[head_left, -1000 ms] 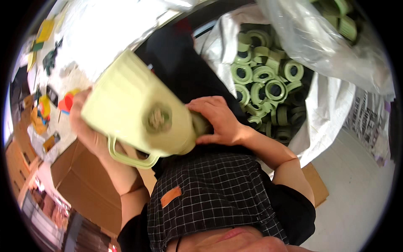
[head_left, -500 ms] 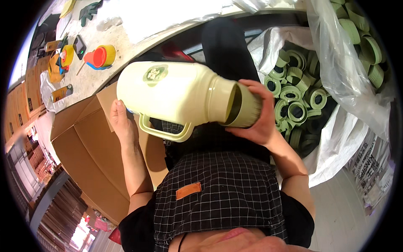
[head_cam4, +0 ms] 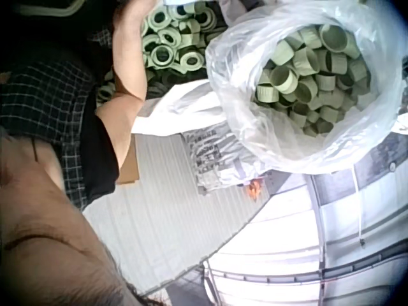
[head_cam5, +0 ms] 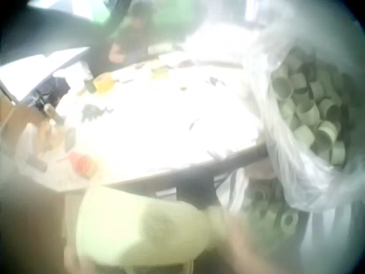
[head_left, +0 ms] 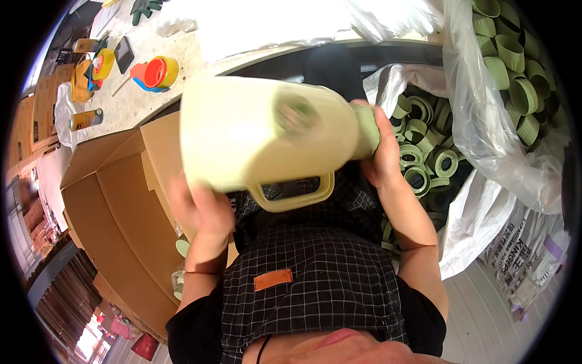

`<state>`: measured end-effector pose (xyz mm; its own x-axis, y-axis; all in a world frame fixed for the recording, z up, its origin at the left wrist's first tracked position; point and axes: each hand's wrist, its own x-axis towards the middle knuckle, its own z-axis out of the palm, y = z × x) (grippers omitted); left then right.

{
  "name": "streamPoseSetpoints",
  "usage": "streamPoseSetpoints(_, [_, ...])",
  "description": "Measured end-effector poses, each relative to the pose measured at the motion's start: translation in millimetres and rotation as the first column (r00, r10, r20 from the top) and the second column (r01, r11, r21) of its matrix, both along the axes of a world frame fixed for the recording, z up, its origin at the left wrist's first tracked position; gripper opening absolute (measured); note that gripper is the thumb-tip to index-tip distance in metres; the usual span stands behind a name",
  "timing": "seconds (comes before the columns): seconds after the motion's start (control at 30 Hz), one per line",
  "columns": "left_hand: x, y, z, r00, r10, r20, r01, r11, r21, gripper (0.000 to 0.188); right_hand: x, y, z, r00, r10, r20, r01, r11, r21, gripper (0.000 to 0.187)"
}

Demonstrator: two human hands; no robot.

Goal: The person tapes a cardboard box shut, then individually wraps several plastic pitchers in plastic bags and places them into the box.

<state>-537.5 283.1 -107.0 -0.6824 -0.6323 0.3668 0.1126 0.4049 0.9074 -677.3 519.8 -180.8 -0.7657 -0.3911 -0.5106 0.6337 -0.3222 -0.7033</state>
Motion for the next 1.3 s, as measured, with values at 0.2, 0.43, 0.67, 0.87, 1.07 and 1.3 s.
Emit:
streamPoseSetpoints(0.2, [-34, -56, -23, 0.970, -0.147, 0.193, -0.045, 0.675, 0.736, 0.029, 11, 7, 8, 0.403, 0.112, -0.908, 0.155, 0.970, 0.189, 0.076])
streamPoseSetpoints(0.43, [-35, -42, -49, 0.925, -0.226, 0.304, -0.157, 0.503, 0.850, 0.028, -12, 17, 26, -0.260, 0.125, -0.957, 0.155, 0.984, 0.086, 0.064])
streamPoseSetpoints(0.67, [-37, -5, -19, 0.992, 0.118, 0.040, -0.123, 0.869, 0.480, 0.026, -13, 4, 1, 0.524, 0.007, -0.851, 0.256, 0.953, 0.166, 0.073])
streamPoseSetpoints(0.87, [-34, -29, -26, 0.983, -0.066, 0.170, -0.012, 0.906, 0.423, 0.030, -9, 14, 10, 0.605, 0.150, -0.782, 0.193, 0.925, 0.326, 0.070])
streamPoseSetpoints(1.07, [-35, -4, 3, 0.992, -0.069, -0.104, 0.080, 0.992, 0.101, 0.023, -10, 4, 8, 0.834, -0.090, -0.544, 0.194, 0.971, 0.137, 0.073])
streamPoseSetpoints(1.3, [-42, -49, -5, 0.999, 0.035, 0.019, -0.038, 0.979, 0.199, 0.040, 19, -13, -2, 0.557, 0.099, -0.824, 0.188, 0.952, 0.242, 0.078])
